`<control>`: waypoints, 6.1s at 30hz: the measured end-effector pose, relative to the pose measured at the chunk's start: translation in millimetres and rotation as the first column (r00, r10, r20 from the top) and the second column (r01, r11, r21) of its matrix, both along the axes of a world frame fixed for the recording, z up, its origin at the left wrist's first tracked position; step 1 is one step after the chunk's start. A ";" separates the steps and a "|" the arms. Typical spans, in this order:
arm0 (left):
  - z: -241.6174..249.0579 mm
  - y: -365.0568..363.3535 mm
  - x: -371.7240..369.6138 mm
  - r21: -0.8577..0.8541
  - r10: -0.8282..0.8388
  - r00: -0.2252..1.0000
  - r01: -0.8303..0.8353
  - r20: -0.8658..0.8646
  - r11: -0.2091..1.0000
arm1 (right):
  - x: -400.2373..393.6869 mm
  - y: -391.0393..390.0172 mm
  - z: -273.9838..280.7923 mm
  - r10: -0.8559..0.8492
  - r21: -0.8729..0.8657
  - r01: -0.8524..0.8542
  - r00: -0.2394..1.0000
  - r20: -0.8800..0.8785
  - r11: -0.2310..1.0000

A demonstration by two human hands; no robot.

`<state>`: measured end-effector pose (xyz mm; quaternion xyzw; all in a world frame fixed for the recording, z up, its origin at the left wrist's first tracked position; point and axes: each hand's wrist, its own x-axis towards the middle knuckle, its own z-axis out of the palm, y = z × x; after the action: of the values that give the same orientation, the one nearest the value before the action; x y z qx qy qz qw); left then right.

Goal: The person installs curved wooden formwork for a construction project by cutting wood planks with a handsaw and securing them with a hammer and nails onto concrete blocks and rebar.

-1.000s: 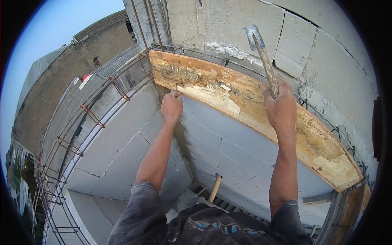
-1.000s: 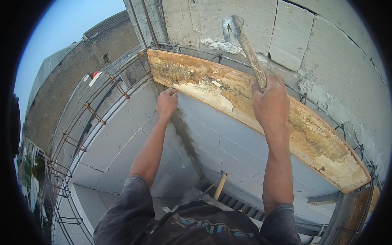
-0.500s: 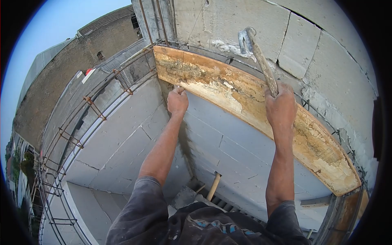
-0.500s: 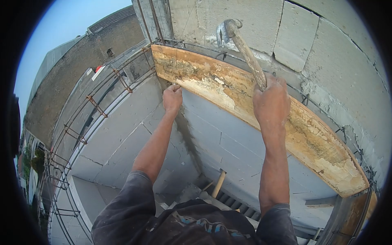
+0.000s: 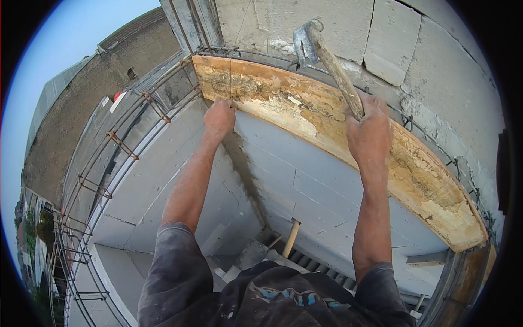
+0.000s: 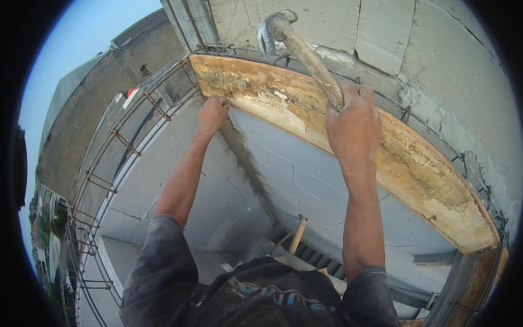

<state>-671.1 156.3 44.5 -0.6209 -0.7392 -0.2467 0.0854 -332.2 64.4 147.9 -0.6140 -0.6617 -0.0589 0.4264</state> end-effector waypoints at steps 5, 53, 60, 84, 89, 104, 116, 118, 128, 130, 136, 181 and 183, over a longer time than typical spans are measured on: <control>14.6 4.7 -26.7 -0.014 -0.223 0.969 0.226 0.102 0.974 | 4.3 -0.8 -1.7 0.035 0.009 -0.036 0.999 0.031 0.999; -17.5 25.4 -59.6 0.078 -0.105 0.616 0.070 0.780 0.994 | 14.4 0.6 -10.0 0.141 0.043 -0.143 0.988 0.062 0.989; -74.9 20.6 -29.7 0.136 -0.125 -0.227 0.034 0.966 0.990 | 12.3 -0.5 -10.0 0.130 0.022 -0.131 0.990 0.059 0.991; -152.7 77.4 142.2 0.631 -0.343 0.563 -0.466 0.752 0.621 | -76.0 -14.8 -80.0 0.579 -0.363 -0.584 0.804 -0.136 0.726; -108.3 62.2 148.7 0.608 -0.198 0.613 -0.585 0.765 0.537 | -115.2 5.1 -99.5 0.557 -0.582 -0.518 0.820 -0.131 0.627; -82.9 35.2 156.4 0.406 -0.064 0.508 -0.600 0.859 0.690 | -143.3 9.5 -94.5 0.669 -0.358 -0.623 0.743 0.008 0.696; -77.4 37.9 159.6 0.407 -0.204 0.376 -0.605 0.904 0.685 | -145.2 -0.3 -88.6 0.754 -0.181 -0.733 0.644 0.124 0.656; -81.9 35.9 158.1 0.451 -0.238 0.410 -0.572 0.881 0.686 | -138.9 4.5 -78.0 0.756 -0.411 -0.658 0.640 0.138 0.631; -94.7 12.1 142.2 0.458 -0.226 0.540 -0.344 0.810 0.820 | -136.0 7.9 -91.2 0.644 -0.504 -0.545 0.764 0.030 0.670; -84.9 -3.3 137.2 0.383 -0.184 0.543 -0.280 0.819 0.880 | -134.4 7.8 -92.7 0.642 -0.576 -0.550 0.765 -0.056 0.605; -85.5 -24.9 138.6 0.307 -0.172 0.552 -0.162 0.816 0.938 | -133.5 3.2 -109.3 0.700 -0.403 -0.652 0.713 -0.039 0.642; -103.7 -8.7 150.9 0.345 -0.252 0.321 -0.275 0.913 0.898 | -133.2 18.6 -102.8 0.669 -0.556 -0.460 0.699 0.253 0.692; -102.0 -9.6 150.0 0.339 -0.247 0.327 -0.263 0.912 0.903 | -129.1 18.2 -99.3 0.662 -0.582 -0.446 0.714 0.226 0.680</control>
<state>-521.1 146.7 -57.4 -0.3214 -0.5780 -0.7158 -0.2243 -461.3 82.5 48.6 -0.4360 -0.8868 0.1148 0.1015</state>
